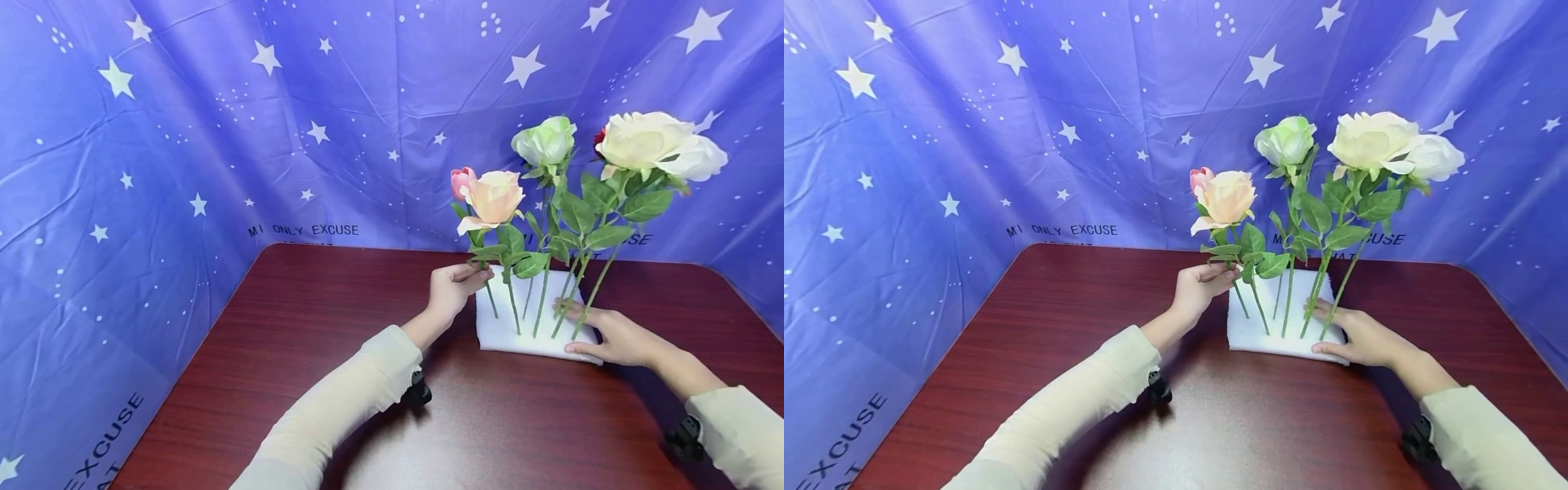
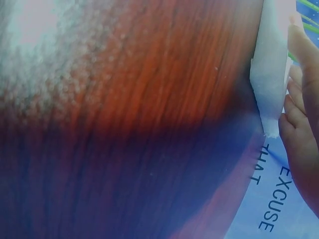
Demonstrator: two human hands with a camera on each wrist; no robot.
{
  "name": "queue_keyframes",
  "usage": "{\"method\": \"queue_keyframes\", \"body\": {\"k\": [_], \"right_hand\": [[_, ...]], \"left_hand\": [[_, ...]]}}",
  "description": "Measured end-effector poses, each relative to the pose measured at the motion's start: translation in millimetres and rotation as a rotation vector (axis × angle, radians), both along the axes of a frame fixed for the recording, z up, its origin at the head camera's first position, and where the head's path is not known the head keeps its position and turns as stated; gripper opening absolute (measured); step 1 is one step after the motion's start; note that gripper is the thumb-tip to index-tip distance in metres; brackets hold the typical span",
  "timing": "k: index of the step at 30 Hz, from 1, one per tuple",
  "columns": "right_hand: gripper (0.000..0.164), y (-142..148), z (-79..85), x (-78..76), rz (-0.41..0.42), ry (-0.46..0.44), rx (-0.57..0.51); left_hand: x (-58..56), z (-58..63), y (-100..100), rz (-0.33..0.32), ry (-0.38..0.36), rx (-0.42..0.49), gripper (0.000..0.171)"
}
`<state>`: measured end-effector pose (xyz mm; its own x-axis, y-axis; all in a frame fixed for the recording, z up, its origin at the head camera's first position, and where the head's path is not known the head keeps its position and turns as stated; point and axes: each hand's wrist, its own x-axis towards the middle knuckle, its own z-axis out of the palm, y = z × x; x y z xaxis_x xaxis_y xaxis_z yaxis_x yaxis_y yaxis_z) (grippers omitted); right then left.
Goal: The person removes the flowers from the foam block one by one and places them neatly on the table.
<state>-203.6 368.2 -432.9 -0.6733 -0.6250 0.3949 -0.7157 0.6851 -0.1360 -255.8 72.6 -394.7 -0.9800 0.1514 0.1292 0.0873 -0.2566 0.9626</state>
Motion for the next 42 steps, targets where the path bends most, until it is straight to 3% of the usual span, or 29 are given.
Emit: {"method": "queue_keyframes", "body": {"k": [10, 16, 24, 34, 42], "right_hand": [[0.068, -1, 1.0, 0.3, -0.004, -0.003, 0.005], [0.07, -1, -1.2, -1.5, 0.022, 0.022, -0.002], [0.069, -1, 0.2, -0.9, -0.003, 0.009, -0.001], [0.07, -2, -3.1, 0.4, 0.01, 0.016, -0.007], [0.069, -3, -0.2, 0.8, 0.004, 0.019, -0.003]], "left_hand": [[-1.7, -0.7, -4, -0.006, -0.072, 0.121, 0.027], [-2.4, 1.4, -8, -0.01, -0.065, 0.12, 0.026], [-5.8, 13.6, -18, 0.026, -0.057, 0.136, 0.026], [-5.3, 6.9, -45, -0.009, -0.067, 0.127, 0.027], [-4.7, 6.9, -80, -0.012, -0.104, 0.054, 0.03]]}}
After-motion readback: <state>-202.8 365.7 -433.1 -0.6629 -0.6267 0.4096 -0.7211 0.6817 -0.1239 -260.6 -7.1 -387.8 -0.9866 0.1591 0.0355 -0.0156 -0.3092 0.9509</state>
